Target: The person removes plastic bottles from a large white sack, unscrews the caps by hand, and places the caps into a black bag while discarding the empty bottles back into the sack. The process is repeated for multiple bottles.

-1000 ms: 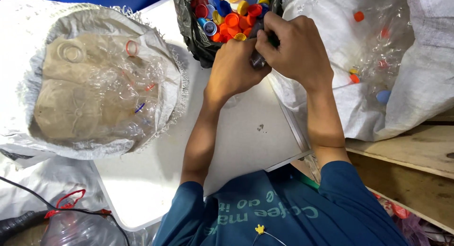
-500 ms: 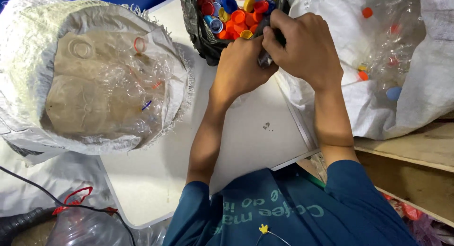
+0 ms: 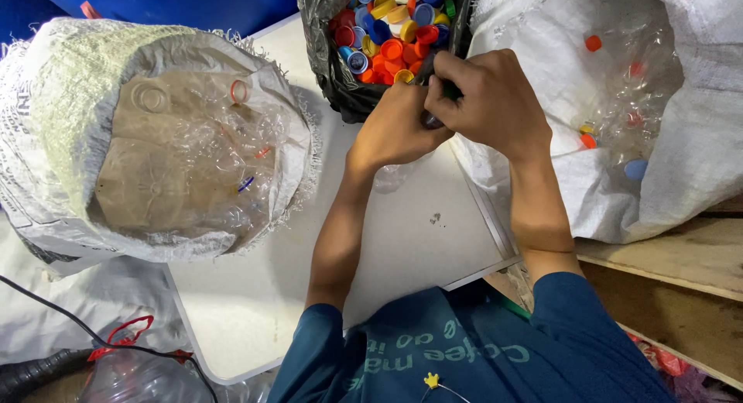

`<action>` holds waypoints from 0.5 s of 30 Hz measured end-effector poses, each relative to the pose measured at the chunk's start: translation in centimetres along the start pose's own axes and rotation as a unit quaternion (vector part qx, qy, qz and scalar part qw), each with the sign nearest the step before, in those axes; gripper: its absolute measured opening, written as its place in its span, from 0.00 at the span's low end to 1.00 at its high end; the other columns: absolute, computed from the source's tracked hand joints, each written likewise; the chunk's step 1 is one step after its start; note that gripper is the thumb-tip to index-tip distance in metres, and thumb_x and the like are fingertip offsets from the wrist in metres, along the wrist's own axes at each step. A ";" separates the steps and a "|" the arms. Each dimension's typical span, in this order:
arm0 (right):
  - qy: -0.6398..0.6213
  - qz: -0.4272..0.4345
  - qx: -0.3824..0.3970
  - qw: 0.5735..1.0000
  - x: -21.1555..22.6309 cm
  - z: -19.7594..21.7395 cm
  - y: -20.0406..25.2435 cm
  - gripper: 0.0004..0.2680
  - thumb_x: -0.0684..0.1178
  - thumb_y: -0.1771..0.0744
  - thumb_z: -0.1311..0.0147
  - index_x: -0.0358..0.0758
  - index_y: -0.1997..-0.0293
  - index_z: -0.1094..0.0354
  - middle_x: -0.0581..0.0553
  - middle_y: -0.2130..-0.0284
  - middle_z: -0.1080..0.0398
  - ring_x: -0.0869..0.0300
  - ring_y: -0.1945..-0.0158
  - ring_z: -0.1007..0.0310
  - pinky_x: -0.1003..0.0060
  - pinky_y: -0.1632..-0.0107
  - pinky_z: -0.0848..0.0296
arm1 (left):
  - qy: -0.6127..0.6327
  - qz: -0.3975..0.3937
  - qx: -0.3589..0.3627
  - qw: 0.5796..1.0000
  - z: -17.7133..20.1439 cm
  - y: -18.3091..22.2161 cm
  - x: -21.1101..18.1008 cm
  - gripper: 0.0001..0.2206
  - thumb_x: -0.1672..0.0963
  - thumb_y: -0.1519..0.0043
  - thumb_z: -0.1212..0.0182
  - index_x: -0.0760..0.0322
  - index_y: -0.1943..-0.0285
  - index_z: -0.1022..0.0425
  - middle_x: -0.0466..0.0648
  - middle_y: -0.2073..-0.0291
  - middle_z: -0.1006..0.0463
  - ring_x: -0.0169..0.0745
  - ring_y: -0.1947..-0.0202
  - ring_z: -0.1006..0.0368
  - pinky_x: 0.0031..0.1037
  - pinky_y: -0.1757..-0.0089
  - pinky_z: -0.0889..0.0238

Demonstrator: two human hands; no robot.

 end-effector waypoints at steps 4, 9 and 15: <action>-0.046 0.040 0.021 0.998 -1.8 -1.1 -0.5 0.08 0.43 0.34 0.40 0.34 0.69 0.38 0.39 0.80 0.35 0.46 0.76 0.33 0.54 0.70 0.35 | 0.274 0.067 0.137 0.949 -1.2 -0.2 0.7 0.07 0.60 0.44 0.31 0.71 0.70 0.25 0.49 0.79 0.20 0.40 0.77 0.20 0.30 0.71 0.27; -0.203 0.068 0.070 0.974 -4.3 -2.1 -0.5 0.05 0.39 0.34 0.42 0.33 0.67 0.35 0.43 0.75 0.34 0.53 0.73 0.33 0.60 0.67 0.34 | 0.577 0.084 0.220 0.782 -4.2 -0.5 2.2 0.08 0.65 0.43 0.36 0.69 0.61 0.32 0.48 0.71 0.26 0.44 0.76 0.23 0.34 0.74 0.30; -0.228 0.085 0.132 0.961 -3.3 -0.2 -0.8 0.03 0.40 0.32 0.39 0.34 0.59 0.30 0.45 0.67 0.29 0.55 0.64 0.26 0.63 0.60 0.28 | 0.717 0.072 0.268 0.640 -6.2 0.1 3.0 0.09 0.64 0.41 0.34 0.70 0.59 0.32 0.51 0.75 0.29 0.42 0.78 0.28 0.35 0.73 0.33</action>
Point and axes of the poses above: each hand's wrist, its own y-axis away from the middle knuckle, its own z-axis out of the back of the hand, x = y × z, the point moved 5 cm from there along -y, towards the middle knuckle
